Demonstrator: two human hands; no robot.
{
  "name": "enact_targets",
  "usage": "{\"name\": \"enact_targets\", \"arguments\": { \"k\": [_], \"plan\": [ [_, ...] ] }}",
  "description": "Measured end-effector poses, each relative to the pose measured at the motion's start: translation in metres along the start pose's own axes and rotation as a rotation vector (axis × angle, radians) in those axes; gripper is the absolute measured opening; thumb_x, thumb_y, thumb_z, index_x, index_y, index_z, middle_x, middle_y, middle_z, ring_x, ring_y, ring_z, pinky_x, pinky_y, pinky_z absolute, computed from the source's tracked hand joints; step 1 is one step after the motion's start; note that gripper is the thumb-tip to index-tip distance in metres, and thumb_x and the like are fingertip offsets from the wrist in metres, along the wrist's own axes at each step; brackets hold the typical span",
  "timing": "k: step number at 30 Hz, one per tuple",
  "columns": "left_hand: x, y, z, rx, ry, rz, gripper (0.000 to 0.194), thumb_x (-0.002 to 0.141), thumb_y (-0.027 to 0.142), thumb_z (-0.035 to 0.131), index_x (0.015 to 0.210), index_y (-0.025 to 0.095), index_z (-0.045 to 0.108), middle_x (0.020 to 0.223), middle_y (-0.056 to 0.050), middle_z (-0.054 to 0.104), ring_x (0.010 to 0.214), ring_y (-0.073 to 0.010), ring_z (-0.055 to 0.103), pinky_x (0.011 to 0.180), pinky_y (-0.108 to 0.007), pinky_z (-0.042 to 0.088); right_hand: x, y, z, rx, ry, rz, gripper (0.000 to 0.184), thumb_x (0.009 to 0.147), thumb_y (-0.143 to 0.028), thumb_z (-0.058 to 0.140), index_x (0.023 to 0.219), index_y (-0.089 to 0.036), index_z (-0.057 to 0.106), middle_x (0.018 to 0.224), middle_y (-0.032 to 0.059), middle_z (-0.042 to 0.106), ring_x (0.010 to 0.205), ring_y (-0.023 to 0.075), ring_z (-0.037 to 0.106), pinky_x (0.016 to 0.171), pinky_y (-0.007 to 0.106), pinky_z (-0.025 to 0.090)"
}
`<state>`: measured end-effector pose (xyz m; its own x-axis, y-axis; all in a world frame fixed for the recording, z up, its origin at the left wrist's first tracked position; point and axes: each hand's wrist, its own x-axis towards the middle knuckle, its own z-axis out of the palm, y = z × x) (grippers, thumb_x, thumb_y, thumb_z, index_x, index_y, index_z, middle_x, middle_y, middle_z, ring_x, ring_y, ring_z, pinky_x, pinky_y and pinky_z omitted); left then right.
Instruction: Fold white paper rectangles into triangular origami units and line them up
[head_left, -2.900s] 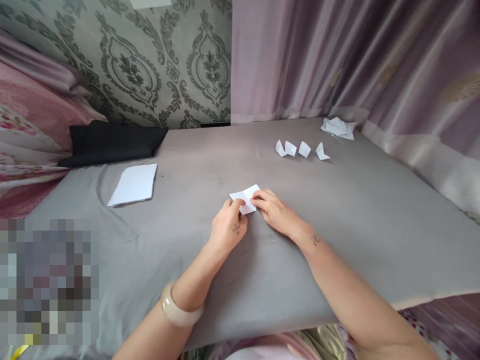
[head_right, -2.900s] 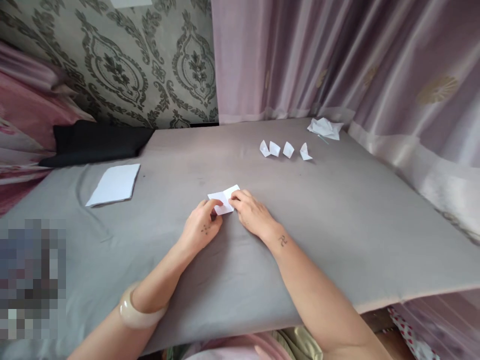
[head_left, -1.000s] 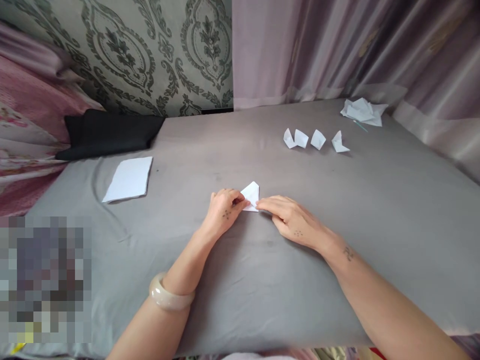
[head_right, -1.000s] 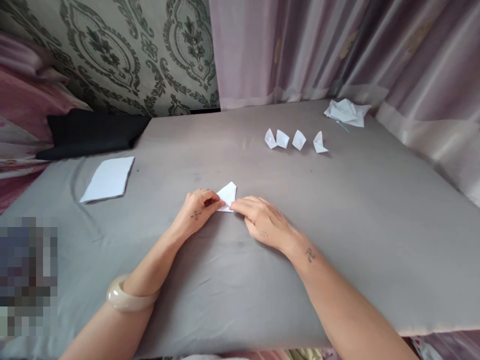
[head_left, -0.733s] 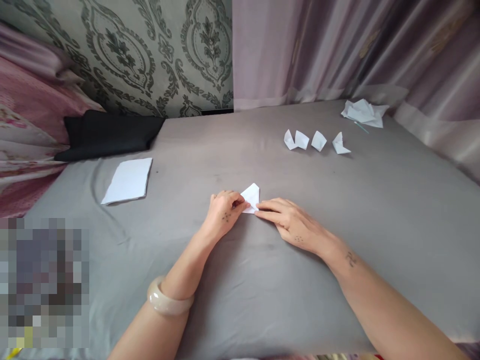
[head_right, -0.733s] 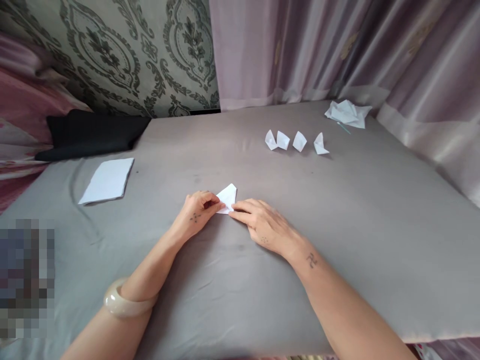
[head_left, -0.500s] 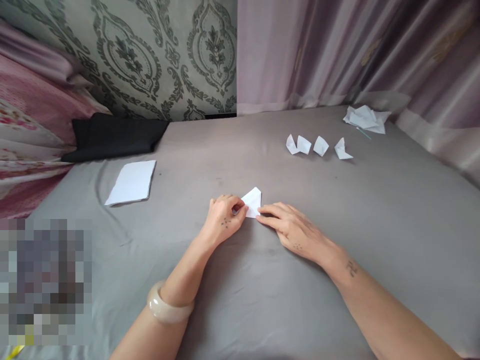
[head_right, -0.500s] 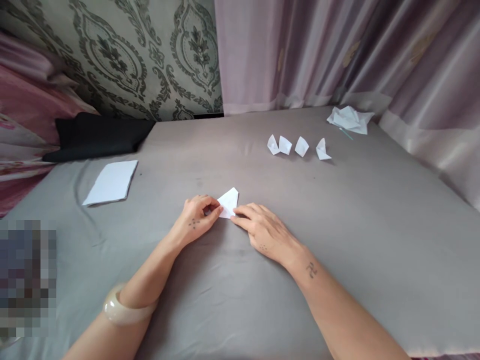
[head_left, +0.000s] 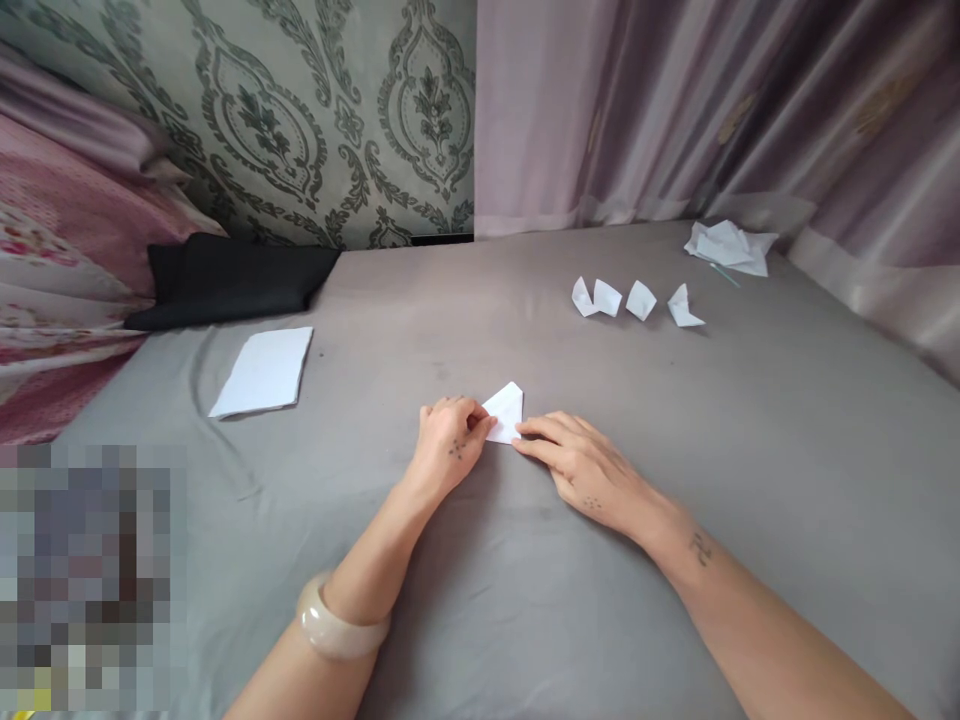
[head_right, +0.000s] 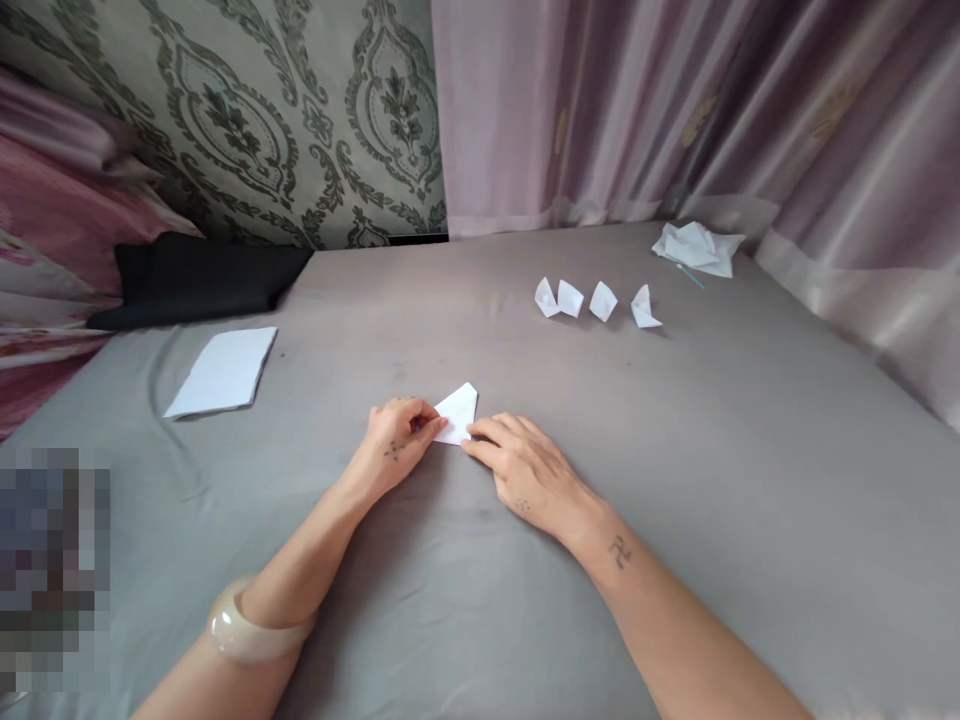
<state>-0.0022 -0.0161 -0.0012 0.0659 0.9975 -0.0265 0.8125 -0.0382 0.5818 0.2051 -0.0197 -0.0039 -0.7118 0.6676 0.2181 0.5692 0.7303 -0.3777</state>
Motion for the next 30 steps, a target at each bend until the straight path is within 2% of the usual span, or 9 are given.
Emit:
{"name": "enact_targets", "arguments": {
  "k": [4, 9, 13, 17, 22, 30],
  "plan": [
    [0.001, 0.001, 0.002, 0.021, 0.015, -0.01, 0.013, 0.085, 0.026, 0.056, 0.075, 0.019, 0.061, 0.08, -0.002, 0.068, 0.084, -0.0219, 0.059, 0.079, -0.037, 0.033, 0.002, 0.001, 0.001, -0.007, 0.017, -0.023, 0.04, 0.088, -0.001, 0.04, 0.111, -0.021, 0.065, 0.118, 0.0038, 0.063, 0.105, 0.0193, 0.054, 0.089, 0.037, 0.047],
    [0.002, 0.002, 0.003, 0.059, 0.012, -0.033, 0.012, 0.084, 0.026, 0.056, 0.076, 0.019, 0.061, 0.082, -0.003, 0.069, 0.085, -0.0225, 0.059, 0.079, -0.038, 0.033, 0.009, -0.001, 0.003, 0.016, 0.075, -0.101, 0.032, 0.092, -0.007, 0.038, 0.105, -0.017, 0.066, 0.115, 0.0086, 0.064, 0.112, 0.0206, 0.054, 0.094, 0.038, 0.046],
    [0.001, 0.005, 0.005, 0.086, 0.014, -0.055, 0.012, 0.085, 0.026, 0.056, 0.075, 0.019, 0.059, 0.084, -0.003, 0.069, 0.086, -0.0229, 0.059, 0.077, -0.037, 0.033, 0.019, -0.001, 0.002, 0.021, 0.025, -0.156, 0.03, 0.088, -0.002, 0.04, 0.095, -0.015, 0.066, 0.112, 0.01, 0.066, 0.103, 0.0208, 0.06, 0.088, 0.036, 0.05],
    [-0.002, 0.005, 0.008, 0.105, 0.046, -0.051, 0.012, 0.086, 0.025, 0.053, 0.076, 0.019, 0.056, 0.084, -0.003, 0.067, 0.086, -0.0229, 0.057, 0.076, -0.036, 0.032, 0.025, 0.005, 0.0, 0.016, 0.002, -0.209, 0.027, 0.083, 0.001, 0.043, 0.083, -0.015, 0.065, 0.11, 0.0088, 0.067, 0.099, 0.0211, 0.06, 0.085, 0.037, 0.049],
    [-0.004, 0.001, 0.012, 0.086, 0.07, 0.0, 0.007, 0.089, 0.021, 0.046, 0.087, 0.02, 0.052, 0.084, -0.003, 0.066, 0.083, -0.0215, 0.055, 0.074, -0.035, 0.031, 0.024, 0.014, 0.001, 0.042, -0.016, -0.224, 0.027, 0.084, 0.001, 0.044, 0.089, -0.017, 0.063, 0.123, 0.0054, 0.063, 0.103, 0.0196, 0.058, 0.083, 0.035, 0.048],
    [-0.005, 0.005, 0.016, 0.203, 0.086, 0.012, 0.014, 0.092, 0.019, 0.037, 0.093, 0.019, 0.051, 0.088, -0.005, 0.064, 0.083, -0.0222, 0.054, 0.073, -0.035, 0.03, 0.024, 0.014, 0.002, -0.03, -0.063, -0.187, 0.028, 0.086, 0.0, 0.042, 0.089, -0.019, 0.062, 0.132, 0.0011, 0.058, 0.095, 0.0182, 0.054, 0.077, 0.032, 0.047]
  ]
}}
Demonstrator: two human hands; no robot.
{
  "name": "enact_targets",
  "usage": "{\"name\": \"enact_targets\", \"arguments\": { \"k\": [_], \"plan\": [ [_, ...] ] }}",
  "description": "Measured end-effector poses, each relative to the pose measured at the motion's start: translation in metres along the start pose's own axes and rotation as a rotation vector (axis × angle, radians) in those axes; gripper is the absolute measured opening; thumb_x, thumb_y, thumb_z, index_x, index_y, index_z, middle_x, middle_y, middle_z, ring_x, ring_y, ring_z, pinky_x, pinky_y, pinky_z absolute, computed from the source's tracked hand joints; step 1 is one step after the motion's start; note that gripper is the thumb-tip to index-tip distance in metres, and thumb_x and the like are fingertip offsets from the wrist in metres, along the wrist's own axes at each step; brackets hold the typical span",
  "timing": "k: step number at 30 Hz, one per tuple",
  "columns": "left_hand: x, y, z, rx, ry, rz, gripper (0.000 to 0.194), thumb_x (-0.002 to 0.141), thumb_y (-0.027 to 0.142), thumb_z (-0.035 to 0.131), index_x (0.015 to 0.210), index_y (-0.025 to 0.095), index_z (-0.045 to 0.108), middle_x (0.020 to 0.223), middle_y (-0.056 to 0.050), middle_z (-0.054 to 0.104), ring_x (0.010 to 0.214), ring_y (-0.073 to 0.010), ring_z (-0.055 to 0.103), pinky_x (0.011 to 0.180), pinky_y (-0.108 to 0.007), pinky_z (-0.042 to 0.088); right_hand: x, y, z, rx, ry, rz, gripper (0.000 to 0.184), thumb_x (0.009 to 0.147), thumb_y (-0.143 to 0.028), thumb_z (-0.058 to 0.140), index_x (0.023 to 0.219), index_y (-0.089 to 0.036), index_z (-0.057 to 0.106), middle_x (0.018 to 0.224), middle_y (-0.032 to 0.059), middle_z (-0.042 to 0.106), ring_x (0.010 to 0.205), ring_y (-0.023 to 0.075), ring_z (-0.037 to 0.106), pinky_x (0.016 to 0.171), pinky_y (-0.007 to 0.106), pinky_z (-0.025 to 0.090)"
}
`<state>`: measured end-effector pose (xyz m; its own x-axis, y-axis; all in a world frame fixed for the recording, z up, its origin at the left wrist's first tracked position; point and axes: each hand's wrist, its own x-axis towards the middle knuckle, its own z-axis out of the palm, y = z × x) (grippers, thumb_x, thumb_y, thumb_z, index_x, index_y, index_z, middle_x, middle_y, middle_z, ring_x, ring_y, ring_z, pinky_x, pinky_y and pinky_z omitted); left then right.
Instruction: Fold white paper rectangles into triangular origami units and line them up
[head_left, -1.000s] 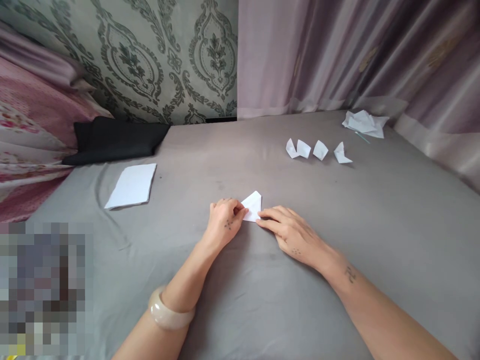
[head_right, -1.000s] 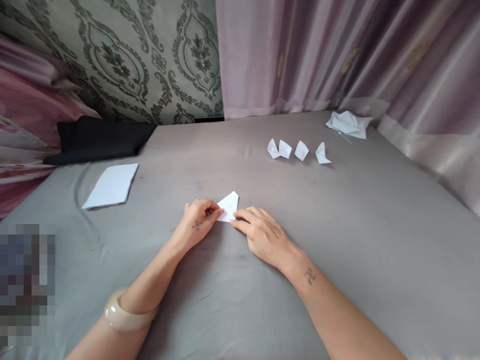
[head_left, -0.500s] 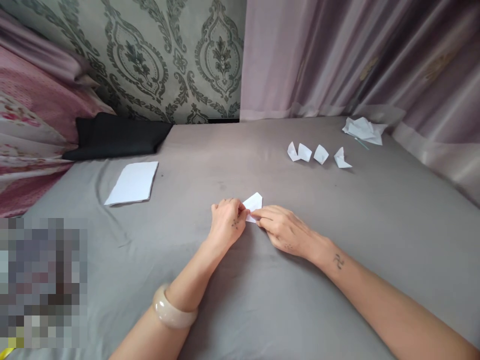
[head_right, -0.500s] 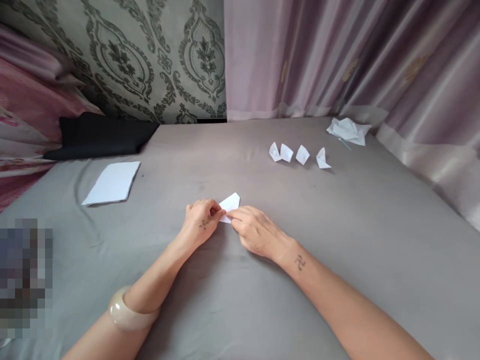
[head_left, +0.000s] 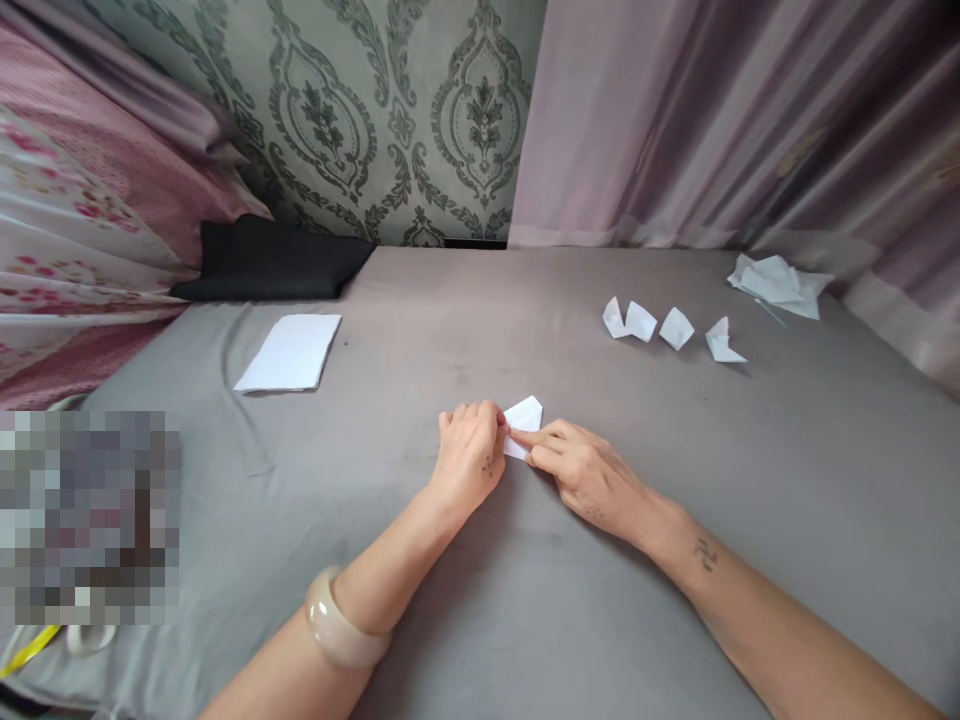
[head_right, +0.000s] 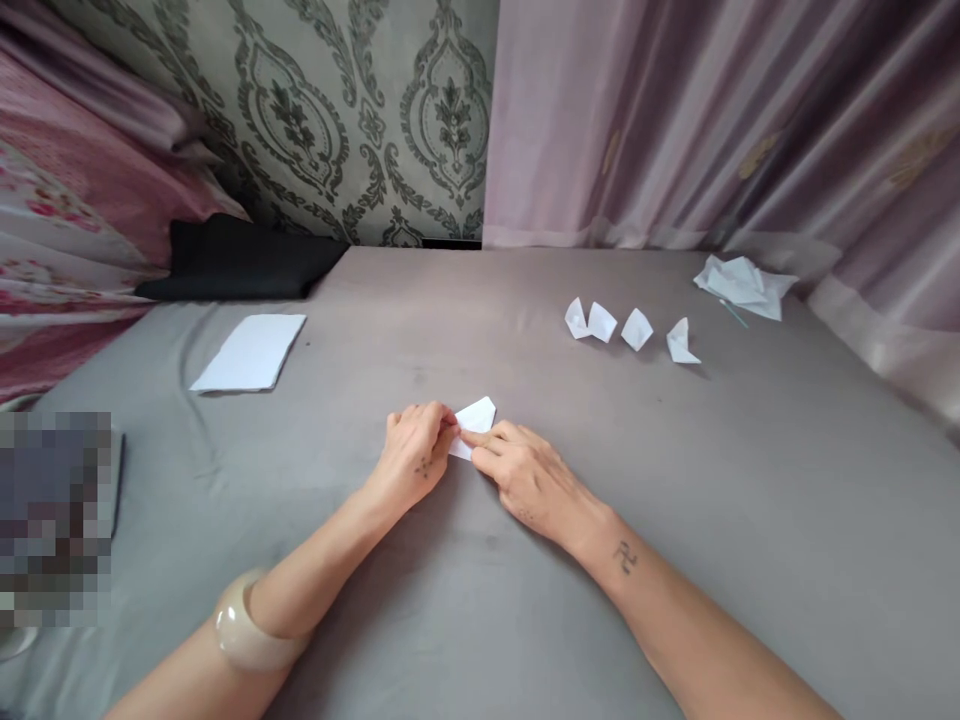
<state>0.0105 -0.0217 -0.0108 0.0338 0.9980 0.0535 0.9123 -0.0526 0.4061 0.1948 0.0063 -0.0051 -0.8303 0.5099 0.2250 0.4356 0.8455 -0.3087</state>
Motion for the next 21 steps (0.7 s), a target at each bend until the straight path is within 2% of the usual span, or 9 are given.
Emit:
{"name": "enact_targets", "arguments": {
  "k": [4, 9, 11, 12, 14, 16, 18, 21],
  "plan": [
    [0.001, -0.002, -0.001, 0.022, 0.01, 0.011, 0.017, 0.093, 0.02, 0.035, 0.093, 0.019, 0.052, 0.088, -0.005, 0.064, 0.083, -0.0218, 0.054, 0.073, -0.034, 0.032, 0.0, -0.002, 0.001, -0.02, 0.005, 0.003, 0.029, 0.085, 0.002, 0.041, 0.084, -0.019, 0.061, 0.126, 0.001, 0.062, 0.092, 0.0175, 0.054, 0.076, 0.031, 0.046],
    [-0.014, 0.0, -0.02, 0.131, 0.174, 0.01, 0.03, 0.086, 0.007, 0.032, 0.104, 0.018, 0.053, 0.098, -0.008, 0.064, 0.09, -0.0229, 0.055, 0.077, -0.036, 0.036, 0.001, -0.004, 0.0, -0.031, 0.027, 0.024, 0.028, 0.086, -0.001, 0.042, 0.087, -0.019, 0.063, 0.111, 0.0053, 0.068, 0.091, 0.018, 0.057, 0.077, 0.03, 0.047],
    [-0.03, 0.008, -0.025, 0.154, 0.146, 0.078, 0.033, 0.084, 0.006, 0.033, 0.108, 0.018, 0.053, 0.101, -0.008, 0.066, 0.093, -0.0225, 0.057, 0.082, -0.038, 0.038, 0.001, -0.004, 0.0, -0.036, 0.022, 0.023, 0.03, 0.085, -0.001, 0.042, 0.09, -0.019, 0.065, 0.104, 0.007, 0.069, 0.092, 0.0182, 0.057, 0.078, 0.03, 0.047],
    [-0.04, 0.013, -0.025, 0.163, 0.091, 0.159, 0.033, 0.085, 0.007, 0.034, 0.11, 0.018, 0.053, 0.103, -0.009, 0.067, 0.097, -0.0225, 0.058, 0.087, -0.038, 0.038, 0.001, -0.004, 0.0, -0.034, 0.017, 0.014, 0.031, 0.084, 0.0, 0.042, 0.094, -0.019, 0.065, 0.103, 0.0074, 0.068, 0.093, 0.0182, 0.058, 0.08, 0.03, 0.047],
    [-0.058, 0.024, -0.019, 0.187, 0.026, 0.321, 0.033, 0.091, 0.017, 0.035, 0.12, 0.015, 0.05, 0.125, -0.012, 0.061, 0.118, -0.024, 0.052, 0.103, -0.041, 0.031, 0.001, -0.004, 0.001, -0.027, 0.018, -0.006, 0.036, 0.082, 0.001, 0.042, 0.105, -0.018, 0.064, 0.105, 0.0077, 0.068, 0.097, 0.0183, 0.057, 0.084, 0.03, 0.047],
    [-0.07, 0.031, -0.01, 0.204, 0.039, 0.332, 0.044, 0.096, 0.031, 0.031, 0.134, 0.009, 0.039, 0.142, -0.017, 0.045, 0.134, -0.0266, 0.038, 0.112, -0.044, 0.023, 0.001, -0.003, 0.003, -0.026, 0.024, -0.018, 0.04, 0.082, 0.0, 0.043, 0.112, -0.017, 0.062, 0.112, 0.0076, 0.067, 0.1, 0.0185, 0.057, 0.087, 0.031, 0.047],
    [-0.076, 0.033, -0.001, 0.219, 0.02, 0.311, 0.053, 0.097, 0.038, 0.027, 0.139, 0.004, 0.033, 0.147, -0.02, 0.036, 0.139, -0.0279, 0.03, 0.114, -0.045, 0.021, 0.0, -0.002, 0.004, -0.03, 0.025, -0.013, 0.039, 0.084, -0.002, 0.043, 0.114, -0.017, 0.062, 0.116, 0.0077, 0.066, 0.101, 0.0187, 0.056, 0.087, 0.031, 0.047],
    [-0.076, 0.029, 0.005, 0.238, -0.005, 0.301, 0.059, 0.098, 0.041, 0.024, 0.141, 0.002, 0.031, 0.148, -0.02, 0.033, 0.141, -0.0277, 0.025, 0.116, -0.044, 0.019, 0.0, -0.003, 0.004, -0.041, 0.024, 0.009, 0.039, 0.086, -0.004, 0.041, 0.118, -0.016, 0.061, 0.111, 0.0089, 0.067, 0.101, 0.0189, 0.057, 0.086, 0.031, 0.048]
  ]
}}
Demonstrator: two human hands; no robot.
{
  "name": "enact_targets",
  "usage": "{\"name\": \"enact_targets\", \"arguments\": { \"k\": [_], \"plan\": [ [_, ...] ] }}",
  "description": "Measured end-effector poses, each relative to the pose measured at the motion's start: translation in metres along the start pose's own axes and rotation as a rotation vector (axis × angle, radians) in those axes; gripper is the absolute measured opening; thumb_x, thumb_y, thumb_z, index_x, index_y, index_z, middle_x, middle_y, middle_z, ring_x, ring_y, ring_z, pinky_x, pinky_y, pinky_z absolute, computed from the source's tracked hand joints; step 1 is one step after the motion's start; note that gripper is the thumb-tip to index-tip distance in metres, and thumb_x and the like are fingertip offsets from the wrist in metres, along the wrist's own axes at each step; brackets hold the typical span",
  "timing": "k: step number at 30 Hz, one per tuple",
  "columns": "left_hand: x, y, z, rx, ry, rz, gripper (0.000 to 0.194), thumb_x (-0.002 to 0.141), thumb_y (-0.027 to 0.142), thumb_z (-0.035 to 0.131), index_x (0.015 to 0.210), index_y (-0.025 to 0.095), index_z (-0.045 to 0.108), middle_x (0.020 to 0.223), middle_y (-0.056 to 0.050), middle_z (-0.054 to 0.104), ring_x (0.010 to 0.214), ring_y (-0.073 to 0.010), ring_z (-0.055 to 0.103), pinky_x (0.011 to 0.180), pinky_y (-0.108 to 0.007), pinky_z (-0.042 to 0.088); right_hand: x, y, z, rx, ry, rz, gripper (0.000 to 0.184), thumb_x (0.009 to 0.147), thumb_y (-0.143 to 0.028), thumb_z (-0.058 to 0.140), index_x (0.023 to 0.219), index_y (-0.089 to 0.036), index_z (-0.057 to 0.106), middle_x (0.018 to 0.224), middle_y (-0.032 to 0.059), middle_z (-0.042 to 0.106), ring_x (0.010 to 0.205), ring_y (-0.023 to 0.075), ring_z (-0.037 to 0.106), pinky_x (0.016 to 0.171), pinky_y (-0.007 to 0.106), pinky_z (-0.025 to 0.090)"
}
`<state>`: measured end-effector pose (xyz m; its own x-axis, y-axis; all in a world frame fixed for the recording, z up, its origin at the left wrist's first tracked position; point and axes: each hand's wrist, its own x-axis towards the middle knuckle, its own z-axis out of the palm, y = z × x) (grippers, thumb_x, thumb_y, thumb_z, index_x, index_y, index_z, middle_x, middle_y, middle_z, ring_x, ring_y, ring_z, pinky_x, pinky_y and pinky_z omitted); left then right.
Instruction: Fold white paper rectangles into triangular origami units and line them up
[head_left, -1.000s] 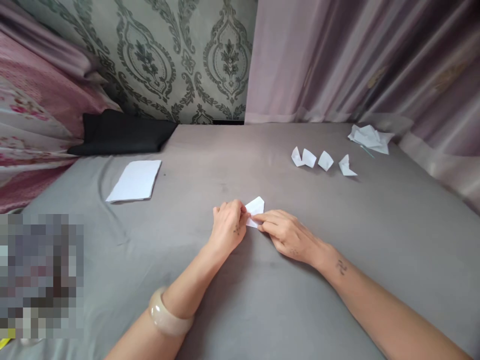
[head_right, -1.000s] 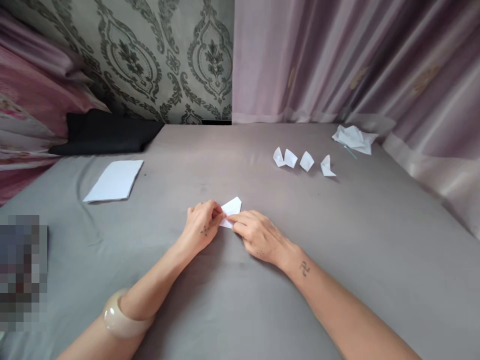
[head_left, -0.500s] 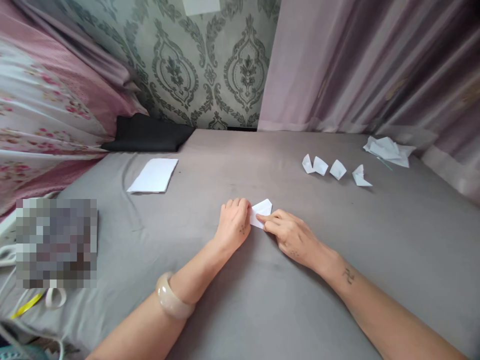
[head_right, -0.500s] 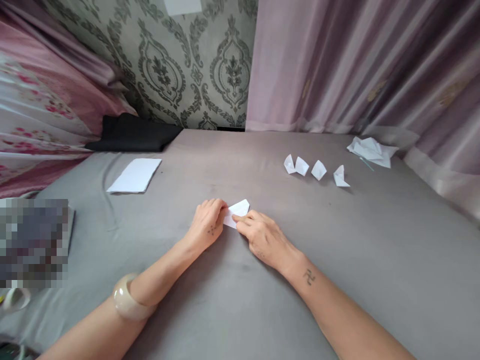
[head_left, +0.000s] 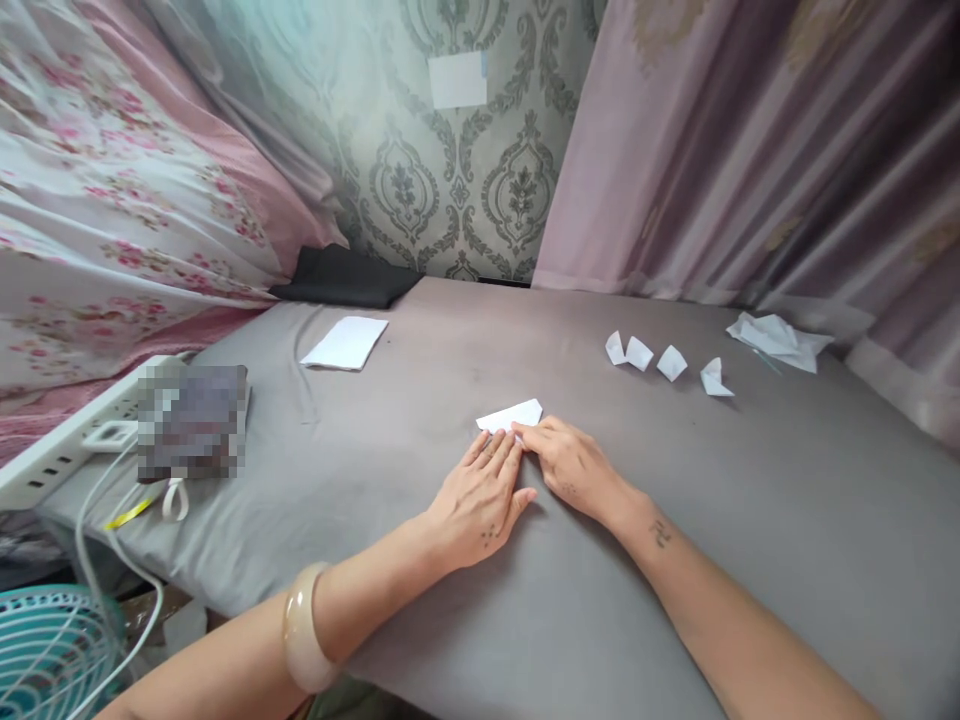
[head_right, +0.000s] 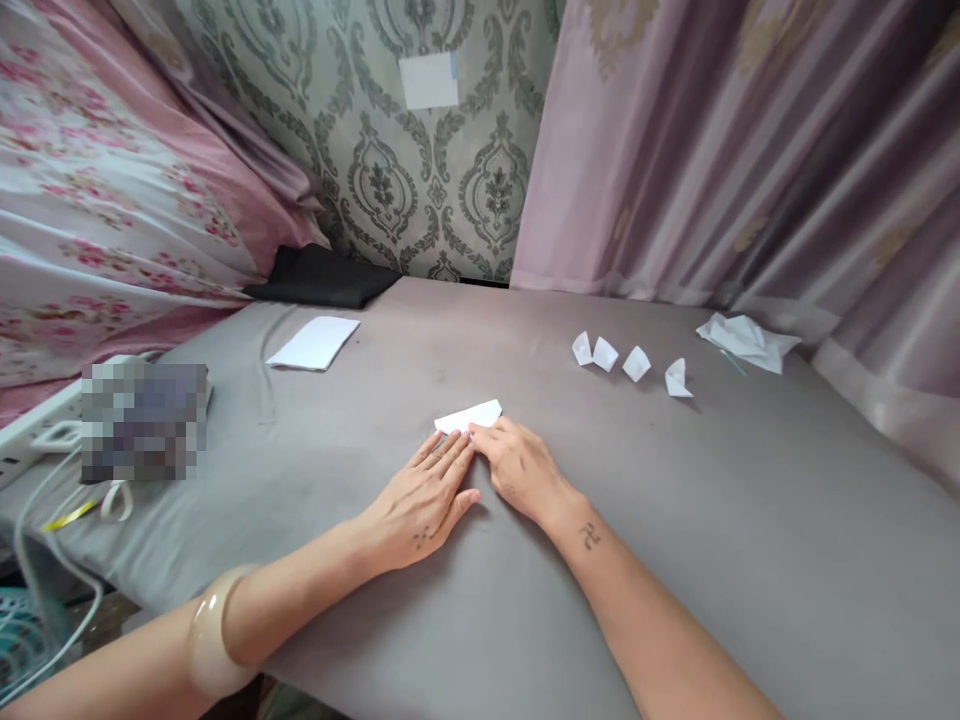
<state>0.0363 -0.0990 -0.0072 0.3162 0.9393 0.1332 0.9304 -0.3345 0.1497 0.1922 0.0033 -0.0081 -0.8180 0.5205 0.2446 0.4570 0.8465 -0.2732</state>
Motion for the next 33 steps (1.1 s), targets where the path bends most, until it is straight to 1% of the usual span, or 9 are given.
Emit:
{"name": "enact_targets", "arguments": {
  "k": [4, 10, 14, 17, 19, 22, 24, 27, 33],
  "plan": [
    [0.001, -0.006, 0.0, 0.017, -0.005, 0.026, 0.059, 0.098, 0.042, 0.023, 0.141, 0.002, 0.033, 0.148, -0.019, 0.034, 0.14, -0.0264, 0.025, 0.117, -0.043, 0.017, 0.0, -0.001, 0.001, -0.026, -0.001, -0.009, 0.04, 0.087, -0.005, 0.041, 0.123, -0.014, 0.058, 0.111, 0.0095, 0.067, 0.1, 0.02, 0.058, 0.086, 0.032, 0.048],
    [0.001, -0.011, 0.002, 0.015, 0.047, 0.007, 0.057, 0.098, 0.042, 0.024, 0.139, 0.004, 0.039, 0.145, -0.017, 0.041, 0.137, -0.0247, 0.034, 0.116, -0.041, 0.022, 0.0, -0.002, 0.0, -0.049, -0.017, -0.012, 0.039, 0.088, -0.006, 0.04, 0.122, -0.015, 0.058, 0.11, 0.009, 0.067, 0.098, 0.0199, 0.058, 0.085, 0.032, 0.048],
    [-0.002, -0.032, 0.002, 0.051, 0.099, -0.127, 0.052, 0.098, 0.039, 0.025, 0.133, 0.007, 0.048, 0.14, -0.017, 0.048, 0.131, -0.0254, 0.044, 0.113, -0.042, 0.026, -0.001, -0.004, -0.001, -0.064, -0.033, 0.014, 0.042, 0.088, -0.005, 0.039, 0.126, -0.015, 0.054, 0.104, 0.0081, 0.068, 0.098, 0.0203, 0.058, 0.082, 0.031, 0.048],
    [0.0, -0.05, -0.006, 0.047, 0.108, -0.166, 0.045, 0.097, 0.035, 0.029, 0.128, 0.011, 0.052, 0.138, -0.015, 0.051, 0.129, -0.0249, 0.046, 0.112, -0.042, 0.028, -0.001, -0.006, -0.001, -0.077, -0.041, 0.023, 0.045, 0.087, -0.004, 0.039, 0.129, -0.014, 0.052, 0.105, 0.0091, 0.068, 0.099, 0.0204, 0.057, 0.081, 0.031, 0.048],
    [0.007, -0.057, -0.013, 0.027, 0.093, -0.206, 0.039, 0.096, 0.031, 0.032, 0.117, 0.012, 0.06, 0.128, -0.016, 0.058, 0.121, -0.0265, 0.052, 0.105, -0.041, 0.036, -0.002, -0.008, -0.001, -0.087, -0.049, 0.029, 0.045, 0.086, -0.004, 0.039, 0.128, -0.013, 0.052, 0.105, 0.01, 0.067, 0.098, 0.0205, 0.057, 0.08, 0.031, 0.048],
    [0.024, -0.058, -0.02, -0.095, 0.034, -0.302, 0.033, 0.093, 0.027, 0.036, 0.085, 0.017, 0.067, 0.093, -0.012, 0.068, 0.095, -0.0247, 0.063, 0.083, -0.035, 0.047, -0.004, -0.014, -0.003, -0.075, -0.049, 0.029, 0.044, 0.086, -0.005, 0.039, 0.127, -0.012, 0.052, 0.107, 0.0113, 0.066, 0.099, 0.0212, 0.056, 0.083, 0.033, 0.047],
    [0.037, -0.055, -0.019, -0.21, 0.093, -0.357, 0.027, 0.09, 0.023, 0.04, 0.087, 0.018, 0.067, 0.088, -0.01, 0.066, 0.089, -0.0234, 0.061, 0.079, -0.034, 0.047, -0.006, -0.017, -0.004, -0.045, -0.036, 0.031, 0.042, 0.087, -0.008, 0.04, 0.127, -0.011, 0.052, 0.11, 0.0121, 0.065, 0.102, 0.0217, 0.055, 0.086, 0.034, 0.047],
    [0.049, -0.053, -0.01, -0.257, 0.114, -0.362, 0.022, 0.086, 0.02, 0.046, 0.096, 0.018, 0.066, 0.09, -0.009, 0.063, 0.091, -0.0225, 0.059, 0.081, -0.034, 0.047, -0.008, -0.019, -0.004, -0.012, -0.011, 0.046, 0.04, 0.088, -0.011, 0.04, 0.126, -0.011, 0.051, 0.113, 0.0125, 0.063, 0.104, 0.0223, 0.054, 0.088, 0.036, 0.047],
    [0.041, -0.065, 0.003, -0.395, 0.202, -0.347, 0.023, 0.081, 0.024, 0.056, 0.103, 0.02, 0.065, 0.093, -0.007, 0.058, 0.088, -0.019, 0.056, 0.084, -0.034, 0.047, -0.007, -0.021, 0.001, -0.004, 0.026, 0.028, 0.028, 0.091, -0.014, 0.039, 0.113, -0.013, 0.057, 0.125, 0.0127, 0.059, 0.104, 0.0234, 0.053, 0.09, 0.041, 0.047]
  ]
}}
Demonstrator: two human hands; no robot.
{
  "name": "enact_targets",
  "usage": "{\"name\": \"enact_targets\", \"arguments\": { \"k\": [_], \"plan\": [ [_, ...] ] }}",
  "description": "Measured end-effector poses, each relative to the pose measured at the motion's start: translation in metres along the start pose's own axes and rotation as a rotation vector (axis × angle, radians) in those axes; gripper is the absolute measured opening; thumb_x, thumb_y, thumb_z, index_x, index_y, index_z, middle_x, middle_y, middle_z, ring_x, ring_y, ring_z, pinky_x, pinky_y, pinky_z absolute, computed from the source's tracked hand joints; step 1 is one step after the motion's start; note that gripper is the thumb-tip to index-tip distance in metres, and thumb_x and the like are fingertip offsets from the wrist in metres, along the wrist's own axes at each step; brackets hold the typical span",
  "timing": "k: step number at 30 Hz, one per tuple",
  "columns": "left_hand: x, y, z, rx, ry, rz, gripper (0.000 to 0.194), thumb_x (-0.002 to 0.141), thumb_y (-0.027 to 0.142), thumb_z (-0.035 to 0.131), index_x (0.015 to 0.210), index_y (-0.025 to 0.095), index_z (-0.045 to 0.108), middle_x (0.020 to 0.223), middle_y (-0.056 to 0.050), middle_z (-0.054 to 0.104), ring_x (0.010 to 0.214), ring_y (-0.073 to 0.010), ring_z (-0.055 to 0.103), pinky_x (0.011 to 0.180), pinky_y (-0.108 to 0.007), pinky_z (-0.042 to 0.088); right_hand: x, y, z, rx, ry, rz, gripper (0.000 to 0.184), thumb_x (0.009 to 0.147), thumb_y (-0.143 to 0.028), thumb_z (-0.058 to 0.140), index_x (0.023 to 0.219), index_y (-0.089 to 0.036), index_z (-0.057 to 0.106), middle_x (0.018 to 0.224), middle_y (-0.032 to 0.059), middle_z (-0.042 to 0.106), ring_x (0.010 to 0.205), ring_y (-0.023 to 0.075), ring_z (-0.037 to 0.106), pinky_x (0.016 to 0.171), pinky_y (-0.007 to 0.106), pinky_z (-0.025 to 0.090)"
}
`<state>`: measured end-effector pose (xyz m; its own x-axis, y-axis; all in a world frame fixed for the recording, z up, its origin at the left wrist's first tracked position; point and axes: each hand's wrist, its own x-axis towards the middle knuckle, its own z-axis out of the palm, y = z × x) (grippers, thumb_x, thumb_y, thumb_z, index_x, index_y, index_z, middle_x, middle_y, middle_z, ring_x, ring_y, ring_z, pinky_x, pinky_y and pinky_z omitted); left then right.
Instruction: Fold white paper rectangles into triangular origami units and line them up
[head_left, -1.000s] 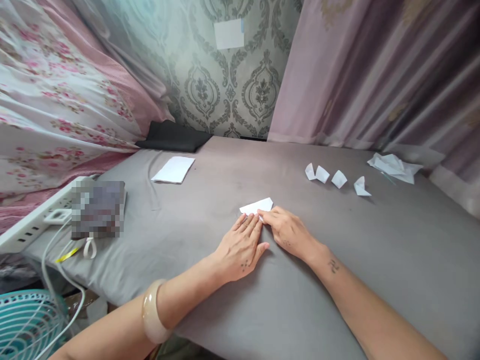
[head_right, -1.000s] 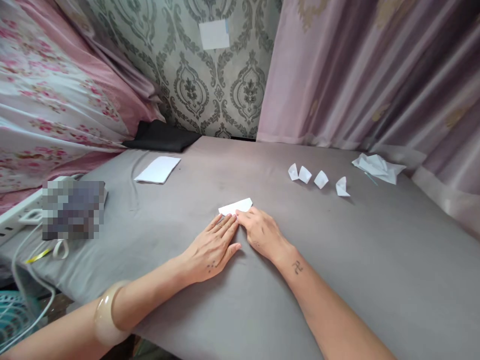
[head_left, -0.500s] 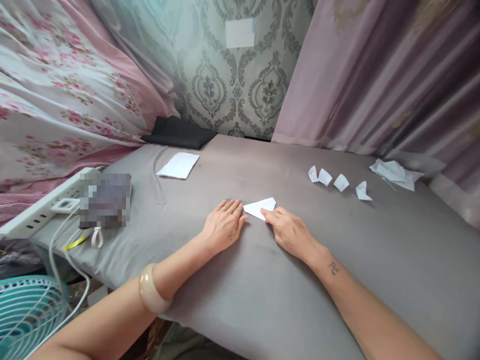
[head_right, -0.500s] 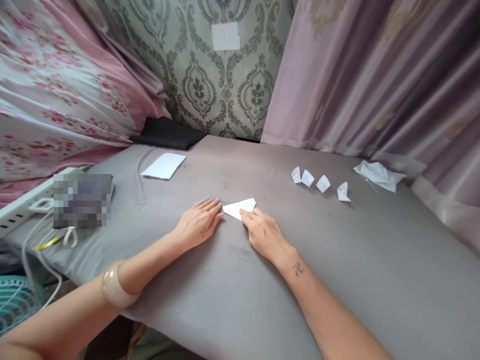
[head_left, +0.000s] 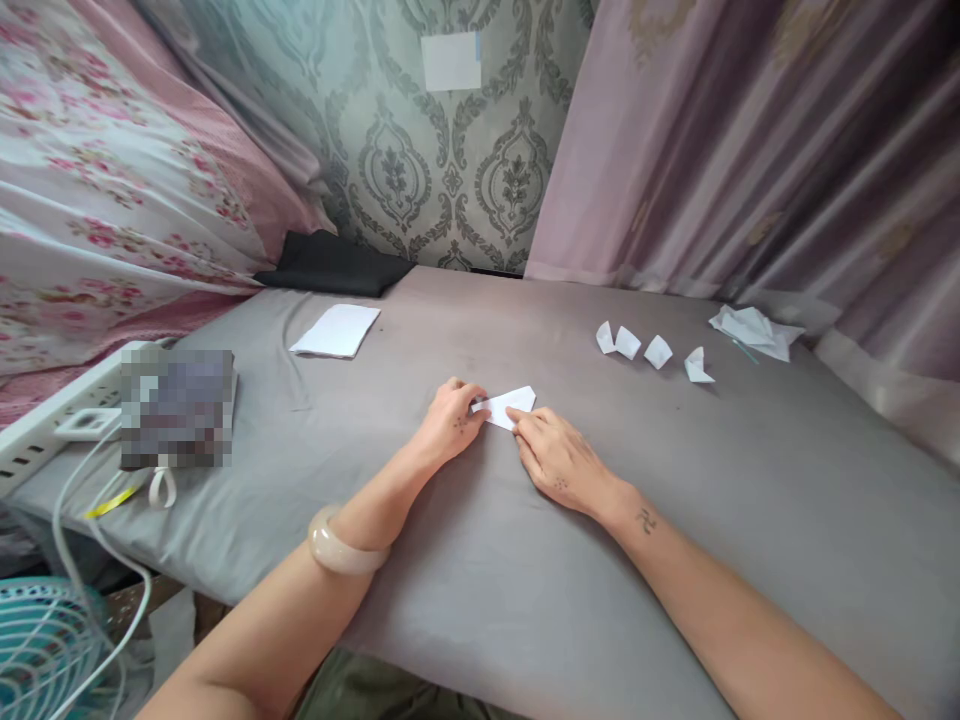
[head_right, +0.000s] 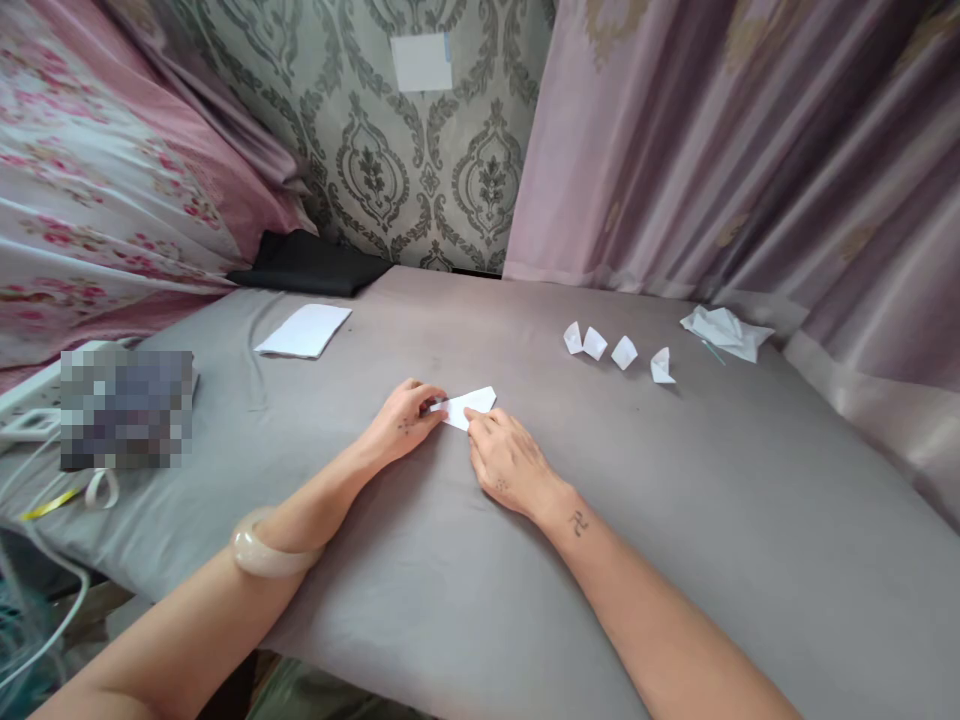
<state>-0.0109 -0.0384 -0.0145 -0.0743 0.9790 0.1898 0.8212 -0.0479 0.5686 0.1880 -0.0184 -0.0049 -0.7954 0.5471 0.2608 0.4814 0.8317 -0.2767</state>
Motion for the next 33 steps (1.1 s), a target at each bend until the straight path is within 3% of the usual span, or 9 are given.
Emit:
{"name": "enact_targets", "arguments": {
  "k": [6, 10, 15, 23, 29, 33],
  "plan": [
    [-0.003, -0.009, -0.008, -0.037, -0.034, 0.004, 0.021, 0.08, 0.034, 0.061, 0.093, 0.02, 0.067, 0.09, -0.006, 0.057, 0.086, -0.0196, 0.055, 0.082, -0.033, 0.047, 0.007, 0.001, -0.006, 0.009, -0.015, 0.006, 0.025, 0.092, -0.016, 0.039, 0.105, -0.012, 0.06, 0.123, 0.0154, 0.06, 0.101, 0.0234, 0.054, 0.088, 0.041, 0.049],
    [-0.003, -0.008, -0.011, -0.081, -0.039, 0.037, 0.022, 0.082, 0.031, 0.06, 0.1, 0.02, 0.067, 0.089, -0.005, 0.059, 0.083, -0.0177, 0.056, 0.078, -0.03, 0.046, 0.009, 0.02, -0.01, 0.153, -0.045, -0.058, 0.024, 0.086, -0.008, 0.044, 0.095, -0.017, 0.065, 0.122, 0.0084, 0.063, 0.105, 0.0205, 0.054, 0.09, 0.037, 0.048],
    [-0.005, -0.002, -0.014, -0.104, -0.06, 0.056, 0.016, 0.084, 0.031, 0.058, 0.089, 0.024, 0.071, 0.087, -0.003, 0.06, 0.075, -0.0148, 0.057, 0.074, -0.027, 0.046, 0.011, 0.037, -0.001, 0.272, 0.061, -0.04, 0.027, 0.08, -0.004, 0.047, 0.088, -0.02, 0.067, 0.117, 0.0059, 0.065, 0.11, 0.0193, 0.054, 0.093, 0.037, 0.047],
    [-0.004, -0.004, -0.008, 0.009, -0.133, 0.308, 0.022, 0.091, 0.027, 0.051, 0.096, 0.025, 0.073, 0.097, -0.005, 0.062, 0.091, -0.0182, 0.056, 0.082, -0.03, 0.045, 0.013, 0.04, 0.008, 0.446, 0.127, 0.026, 0.02, 0.087, -0.016, 0.053, 0.098, -0.023, 0.068, 0.112, 0.0042, 0.068, 0.106, 0.0181, 0.057, 0.093, 0.037, 0.047],
    [-0.002, -0.009, -0.006, 0.079, -0.099, 0.356, 0.025, 0.093, 0.026, 0.047, 0.097, 0.023, 0.072, 0.099, -0.007, 0.063, 0.091, -0.0189, 0.056, 0.081, -0.031, 0.046, 0.015, 0.032, 0.013, 0.336, 0.176, 0.152, 0.024, 0.085, -0.019, 0.058, 0.107, -0.021, 0.066, 0.125, 0.0068, 0.061, 0.115, 0.0223, 0.052, 0.099, 0.04, 0.043],
    [-0.002, -0.009, -0.006, 0.142, -0.08, 0.412, 0.028, 0.095, 0.028, 0.043, 0.098, 0.022, 0.07, 0.098, -0.007, 0.062, 0.09, -0.0189, 0.055, 0.08, -0.031, 0.045, 0.014, 0.033, 0.015, 0.219, 0.177, 0.154, 0.025, 0.088, -0.026, 0.055, 0.11, -0.021, 0.065, 0.122, 0.0071, 0.062, 0.117, 0.0241, 0.049, 0.1, 0.042, 0.041]
  ]
}}
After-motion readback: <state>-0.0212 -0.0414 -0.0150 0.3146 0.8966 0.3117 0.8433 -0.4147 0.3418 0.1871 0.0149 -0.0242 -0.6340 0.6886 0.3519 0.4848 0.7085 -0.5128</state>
